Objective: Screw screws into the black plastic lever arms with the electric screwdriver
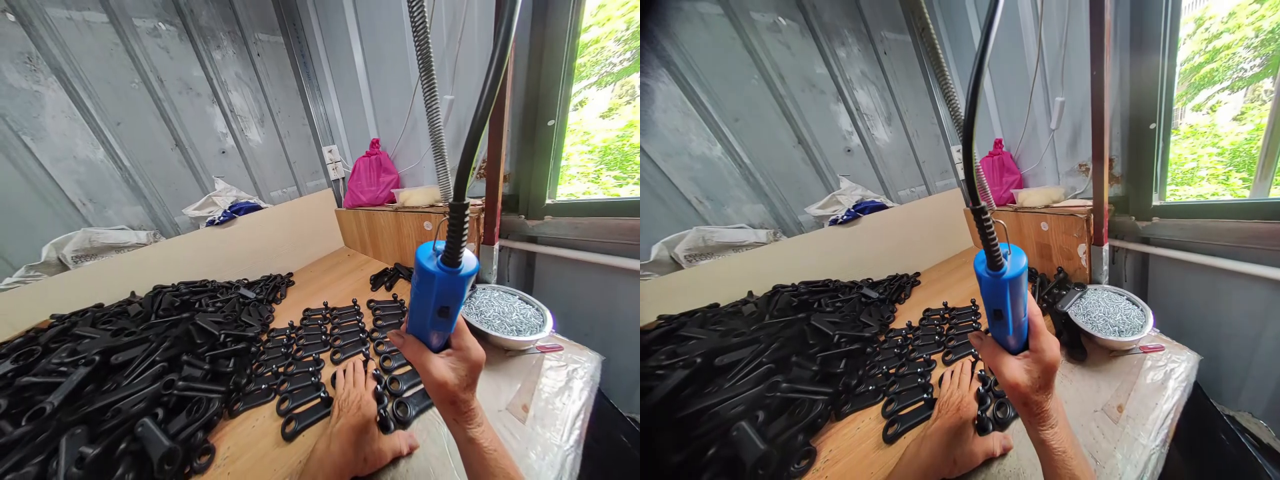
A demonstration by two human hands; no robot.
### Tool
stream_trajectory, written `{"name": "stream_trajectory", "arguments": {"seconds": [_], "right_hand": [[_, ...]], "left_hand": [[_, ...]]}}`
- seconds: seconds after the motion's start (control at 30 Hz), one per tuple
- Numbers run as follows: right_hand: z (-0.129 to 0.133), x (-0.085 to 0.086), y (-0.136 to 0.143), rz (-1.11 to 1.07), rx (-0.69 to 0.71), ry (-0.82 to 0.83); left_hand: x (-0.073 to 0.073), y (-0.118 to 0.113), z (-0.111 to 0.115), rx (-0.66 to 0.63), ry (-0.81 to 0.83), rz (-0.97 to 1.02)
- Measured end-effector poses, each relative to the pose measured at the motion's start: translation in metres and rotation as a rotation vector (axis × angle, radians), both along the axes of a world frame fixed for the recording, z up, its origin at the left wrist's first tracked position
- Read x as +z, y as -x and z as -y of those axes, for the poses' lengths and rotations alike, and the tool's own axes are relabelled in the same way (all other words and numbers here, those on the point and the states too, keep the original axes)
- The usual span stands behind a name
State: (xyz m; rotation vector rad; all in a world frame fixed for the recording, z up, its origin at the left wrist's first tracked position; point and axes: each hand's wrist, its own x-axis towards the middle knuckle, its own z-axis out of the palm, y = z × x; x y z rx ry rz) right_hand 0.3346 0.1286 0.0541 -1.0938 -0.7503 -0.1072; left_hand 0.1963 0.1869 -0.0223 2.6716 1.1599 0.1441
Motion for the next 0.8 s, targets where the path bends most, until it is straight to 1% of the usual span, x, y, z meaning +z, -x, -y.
{"name": "stream_trajectory", "arguments": {"seconds": [0.13,0.2,0.23,0.3,0.4,0.47,0.53,0.6,0.63,0.73,0.8], "right_hand": [[-0.002,-0.003,0.000,-0.028,0.031,0.005],[-0.002,-0.005,0.001,-0.044,0.072,0.009],[-0.002,-0.006,0.001,-0.051,0.103,0.014],[-0.001,-0.007,0.002,-0.069,0.190,0.016],[0.001,-0.008,0.006,-0.143,0.368,0.004],[0.001,-0.010,0.011,-0.218,0.504,-0.007],[0.002,-0.013,0.018,-0.275,0.638,-0.005],[0.002,-0.017,0.024,-0.284,0.738,0.009],[0.002,-0.019,0.027,-0.272,0.763,0.025],[0.002,-0.022,0.034,-0.212,0.777,0.076],[0.003,-0.020,0.038,-0.214,0.764,0.097]], "left_hand": [[0.007,0.008,0.018,-0.024,0.038,-0.049],[0.004,0.015,0.025,-0.065,-0.011,-0.070],[0.000,0.019,0.028,-0.086,-0.070,-0.076],[-0.012,0.028,0.032,-0.114,-0.242,-0.094],[-0.033,0.041,0.037,-0.151,-0.499,-0.141],[-0.044,0.049,0.040,-0.185,-0.620,-0.159],[-0.052,0.055,0.044,-0.215,-0.711,-0.156],[-0.057,0.057,0.047,-0.221,-0.774,-0.145],[-0.060,0.058,0.049,-0.215,-0.787,-0.137],[-0.070,0.057,0.048,-0.176,-0.759,-0.090],[-0.078,0.058,0.044,-0.187,-0.728,-0.049]]}}
